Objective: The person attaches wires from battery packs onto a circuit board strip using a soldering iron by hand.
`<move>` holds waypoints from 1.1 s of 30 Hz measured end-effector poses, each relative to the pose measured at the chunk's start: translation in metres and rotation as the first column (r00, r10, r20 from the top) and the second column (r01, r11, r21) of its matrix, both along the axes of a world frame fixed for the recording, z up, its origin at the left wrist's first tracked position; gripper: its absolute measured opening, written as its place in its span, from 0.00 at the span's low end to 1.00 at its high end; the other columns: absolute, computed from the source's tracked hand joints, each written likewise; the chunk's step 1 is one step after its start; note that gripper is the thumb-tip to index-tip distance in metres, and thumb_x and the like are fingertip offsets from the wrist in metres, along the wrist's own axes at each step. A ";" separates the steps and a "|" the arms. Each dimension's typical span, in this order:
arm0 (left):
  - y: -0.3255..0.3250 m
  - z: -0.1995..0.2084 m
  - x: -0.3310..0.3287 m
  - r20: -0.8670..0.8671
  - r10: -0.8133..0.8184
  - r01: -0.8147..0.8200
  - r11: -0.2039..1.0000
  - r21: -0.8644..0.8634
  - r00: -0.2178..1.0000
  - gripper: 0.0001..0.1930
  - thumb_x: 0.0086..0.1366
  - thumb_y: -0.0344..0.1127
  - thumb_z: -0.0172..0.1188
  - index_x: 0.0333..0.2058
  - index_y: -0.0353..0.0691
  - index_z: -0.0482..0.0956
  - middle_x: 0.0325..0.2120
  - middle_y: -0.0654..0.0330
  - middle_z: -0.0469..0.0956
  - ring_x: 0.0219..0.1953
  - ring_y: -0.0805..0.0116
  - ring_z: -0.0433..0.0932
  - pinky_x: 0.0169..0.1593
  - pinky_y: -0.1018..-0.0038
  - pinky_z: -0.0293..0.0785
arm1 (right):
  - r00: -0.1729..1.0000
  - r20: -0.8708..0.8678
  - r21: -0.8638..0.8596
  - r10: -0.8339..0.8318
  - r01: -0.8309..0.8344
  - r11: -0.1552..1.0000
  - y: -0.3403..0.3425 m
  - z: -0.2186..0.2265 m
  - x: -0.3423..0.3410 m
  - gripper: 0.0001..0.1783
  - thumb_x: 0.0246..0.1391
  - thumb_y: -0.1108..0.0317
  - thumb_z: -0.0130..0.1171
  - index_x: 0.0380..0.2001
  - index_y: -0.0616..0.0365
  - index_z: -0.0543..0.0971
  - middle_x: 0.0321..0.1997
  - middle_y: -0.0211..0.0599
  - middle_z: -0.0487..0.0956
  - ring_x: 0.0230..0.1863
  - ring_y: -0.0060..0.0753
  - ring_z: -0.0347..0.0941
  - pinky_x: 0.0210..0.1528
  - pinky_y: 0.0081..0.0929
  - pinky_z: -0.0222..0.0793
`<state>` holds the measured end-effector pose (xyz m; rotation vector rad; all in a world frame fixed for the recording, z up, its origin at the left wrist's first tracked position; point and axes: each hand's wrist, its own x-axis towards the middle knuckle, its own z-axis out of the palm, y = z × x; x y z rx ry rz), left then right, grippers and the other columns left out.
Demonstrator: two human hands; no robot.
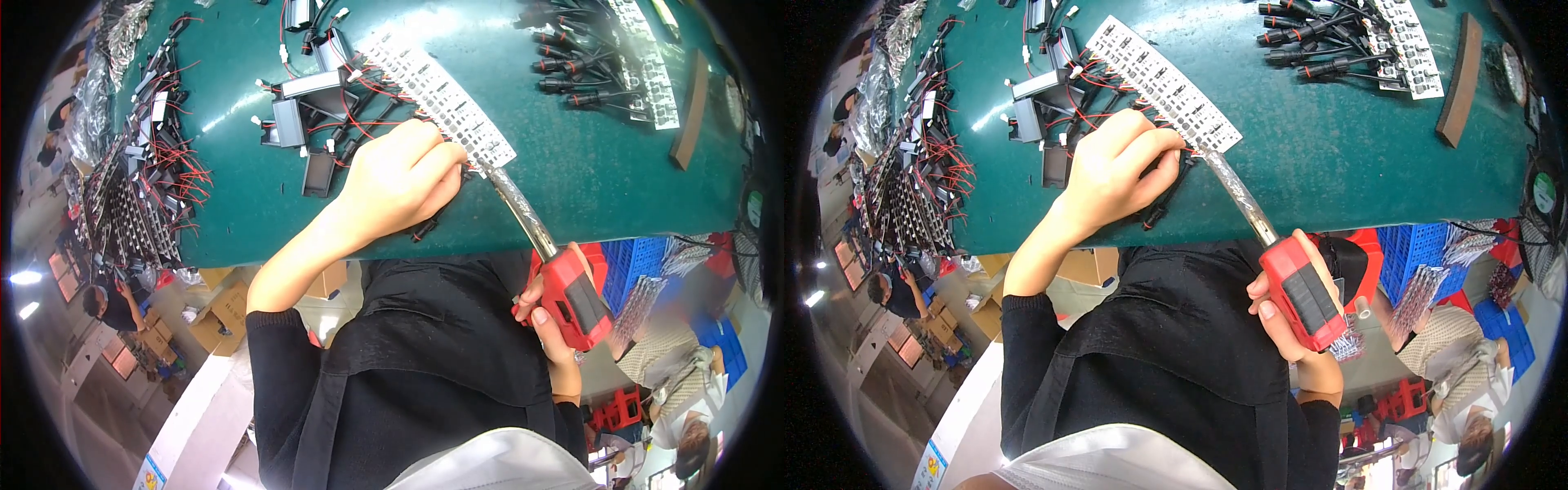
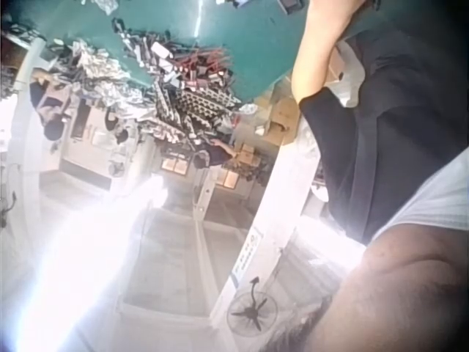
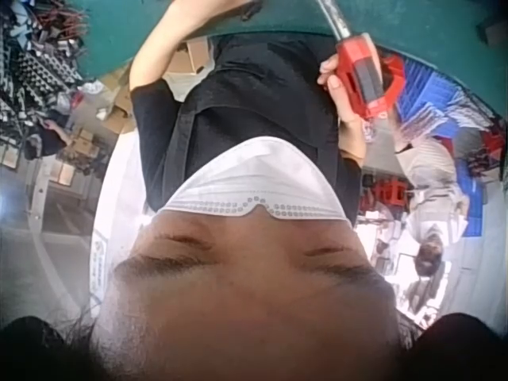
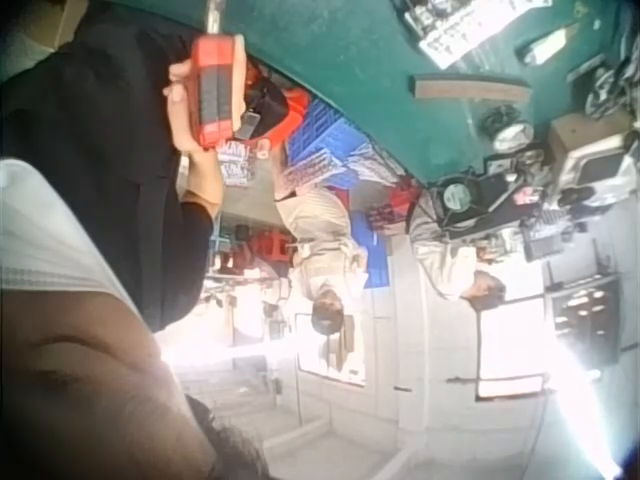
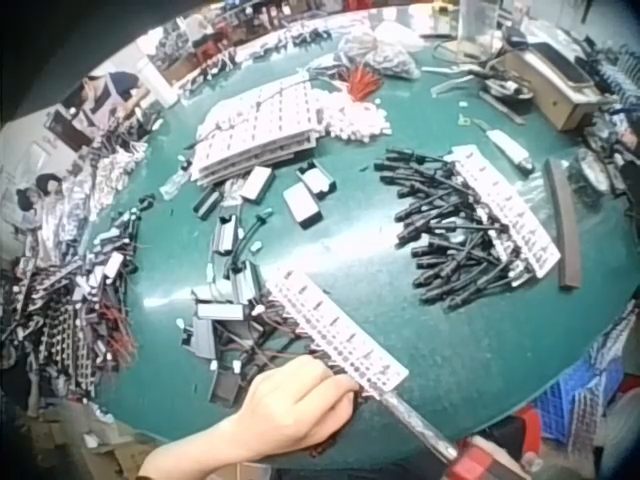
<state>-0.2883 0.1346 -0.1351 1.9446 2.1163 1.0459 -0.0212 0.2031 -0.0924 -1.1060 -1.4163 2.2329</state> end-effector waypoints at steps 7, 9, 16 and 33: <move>0.003 0.003 -0.001 0.020 0.003 -0.002 1.000 -0.026 1.000 0.09 0.46 0.25 0.64 0.29 0.40 0.78 0.21 0.63 0.71 0.23 0.66 0.72 0.27 0.72 0.71 | 0.994 0.088 -0.043 0.060 -0.057 0.997 0.000 -0.004 0.005 0.42 0.47 0.73 0.59 0.64 0.68 0.54 0.31 0.40 0.78 0.30 0.28 0.75 0.32 0.23 0.75; 0.003 0.003 -0.001 0.017 0.003 -0.002 1.000 -0.031 1.000 0.09 0.46 0.25 0.64 0.29 0.40 0.78 0.22 0.62 0.71 0.24 0.66 0.73 0.27 0.73 0.71 | 0.998 0.063 -0.054 0.027 -0.023 0.998 0.000 0.001 0.001 0.43 0.47 0.72 0.60 0.65 0.67 0.52 0.31 0.40 0.78 0.30 0.29 0.75 0.32 0.24 0.75; 0.004 0.005 -0.001 0.026 0.009 -0.008 0.999 -0.046 1.000 0.08 0.47 0.25 0.64 0.29 0.41 0.77 0.22 0.62 0.71 0.24 0.66 0.73 0.27 0.72 0.72 | 0.998 -0.019 -0.085 -0.062 0.061 0.994 0.001 -0.002 0.006 0.48 0.48 0.69 0.64 0.66 0.64 0.47 0.35 0.43 0.77 0.29 0.31 0.75 0.37 0.27 0.73; -0.001 0.004 0.007 0.152 0.111 -0.094 0.989 -0.113 0.982 0.07 0.49 0.25 0.64 0.28 0.39 0.76 0.24 0.62 0.73 0.26 0.65 0.74 0.30 0.73 0.72 | 0.998 -0.067 -0.044 0.022 -0.025 0.999 0.001 -0.011 0.009 0.46 0.48 0.70 0.63 0.65 0.68 0.48 0.37 0.43 0.77 0.29 0.30 0.76 0.35 0.25 0.74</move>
